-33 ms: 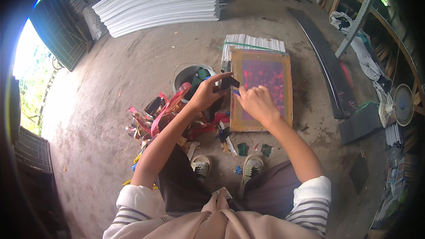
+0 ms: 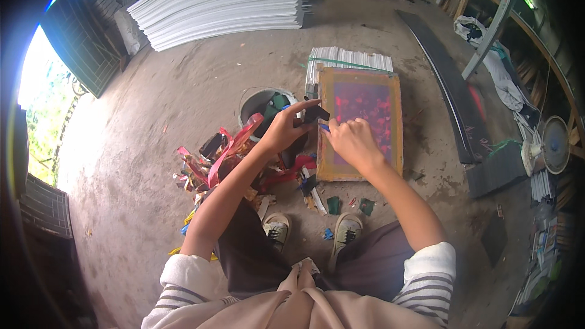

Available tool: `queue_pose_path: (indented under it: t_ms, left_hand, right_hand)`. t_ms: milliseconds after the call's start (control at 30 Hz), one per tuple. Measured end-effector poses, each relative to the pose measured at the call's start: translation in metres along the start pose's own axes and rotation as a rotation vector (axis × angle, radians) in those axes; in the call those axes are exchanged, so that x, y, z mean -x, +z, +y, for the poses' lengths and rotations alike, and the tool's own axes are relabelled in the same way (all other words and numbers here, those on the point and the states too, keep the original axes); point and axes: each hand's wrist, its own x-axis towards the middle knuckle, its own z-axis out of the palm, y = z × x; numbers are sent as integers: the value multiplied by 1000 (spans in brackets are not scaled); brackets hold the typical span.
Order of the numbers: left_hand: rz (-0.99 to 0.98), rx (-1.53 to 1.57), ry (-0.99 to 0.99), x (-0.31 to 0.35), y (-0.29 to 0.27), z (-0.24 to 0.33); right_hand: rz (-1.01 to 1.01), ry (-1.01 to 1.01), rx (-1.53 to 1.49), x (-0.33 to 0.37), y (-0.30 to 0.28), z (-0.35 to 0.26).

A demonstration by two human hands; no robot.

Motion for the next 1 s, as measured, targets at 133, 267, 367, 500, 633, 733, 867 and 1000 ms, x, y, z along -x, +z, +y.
queue_pose_path:
  t_ms: [133, 267, 367, 500, 633, 733, 867, 1000]
  left_hand:
    - [57, -248, -5, 3, 7, 2]
    - [97, -242, 79, 1, 14, -3]
    - [143, -265, 62, 1, 17, 1]
    - [216, -347, -57, -2, -46, -34]
    - [197, -421, -74, -6, -66, -99]
    - [285, -452, 25, -20, -68, -134]
    - [185, -491, -95, -20, -60, -180]
    - [47, -883, -139, 14, -43, -217]
  right_hand:
    - [-25, 68, 144, -1, 22, -12]
    - [-9, 134, 108, -15, 53, -18]
    - [-424, 182, 217, -10, 76, 1]
    - [-685, 184, 105, 41, 113, 42]
    - [-538, 302, -145, 57, 148, 38]
    - [-607, 315, -358, 51, 181, 17]
    - [-597, 428, -513, 50, 243, -28]
    - [-687, 609, -770, 50, 275, -75]
